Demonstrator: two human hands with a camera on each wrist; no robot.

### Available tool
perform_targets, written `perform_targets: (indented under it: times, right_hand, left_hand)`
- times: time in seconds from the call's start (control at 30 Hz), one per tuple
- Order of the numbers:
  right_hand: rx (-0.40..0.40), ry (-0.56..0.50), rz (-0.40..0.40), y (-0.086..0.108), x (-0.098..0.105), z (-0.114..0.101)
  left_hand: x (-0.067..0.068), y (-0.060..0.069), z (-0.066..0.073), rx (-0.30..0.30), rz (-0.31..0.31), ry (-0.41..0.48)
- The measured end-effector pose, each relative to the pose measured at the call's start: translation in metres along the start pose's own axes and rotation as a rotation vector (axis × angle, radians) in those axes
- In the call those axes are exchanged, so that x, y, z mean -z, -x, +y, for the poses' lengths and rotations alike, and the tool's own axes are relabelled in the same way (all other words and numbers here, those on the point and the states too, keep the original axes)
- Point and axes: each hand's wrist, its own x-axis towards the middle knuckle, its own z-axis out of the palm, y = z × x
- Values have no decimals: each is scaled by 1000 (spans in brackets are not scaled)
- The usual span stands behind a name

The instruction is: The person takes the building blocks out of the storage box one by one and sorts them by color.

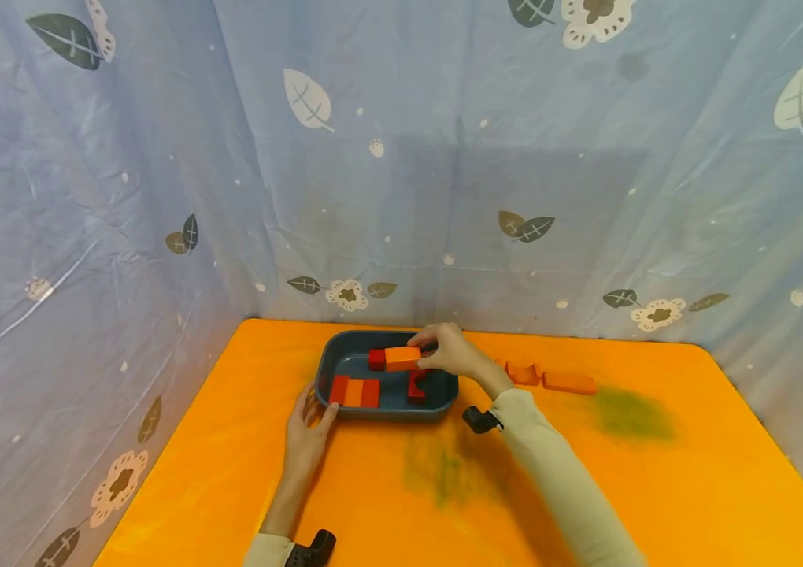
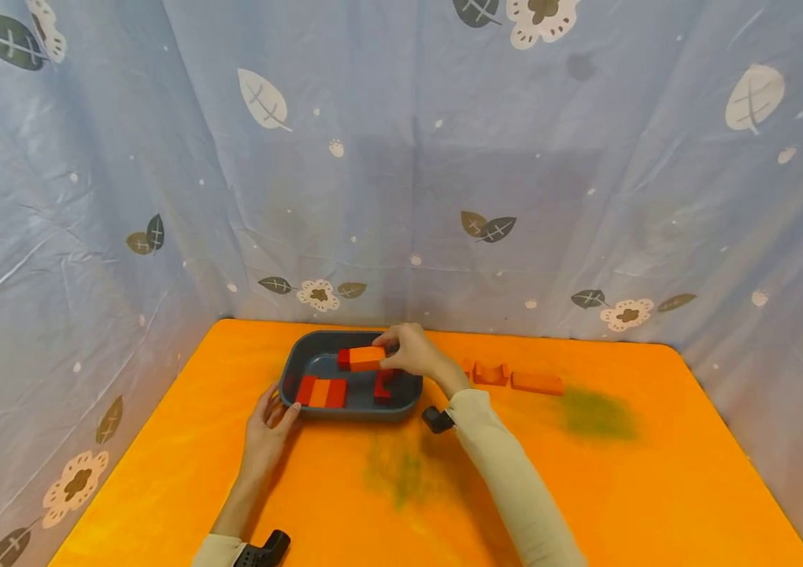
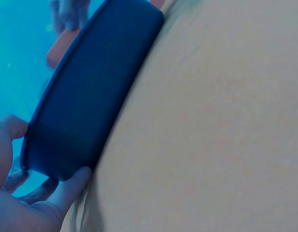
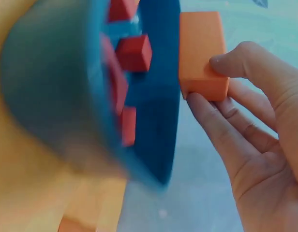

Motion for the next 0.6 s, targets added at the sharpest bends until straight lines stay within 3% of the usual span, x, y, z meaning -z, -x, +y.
perform_targets:
  times: [0.23,0.4,0.6]
  right_hand:
    - [-29,-53,76,32,27,12]
    - [-108,-71,78,53,47,21]
    - [-134,-26,119,83,75,42]
  left_hand:
    - [1,0,-1,-26,4,-5]
    - [2,0,-1,-15,0,1]
    - [0,0,-1,-1,-3,-9]
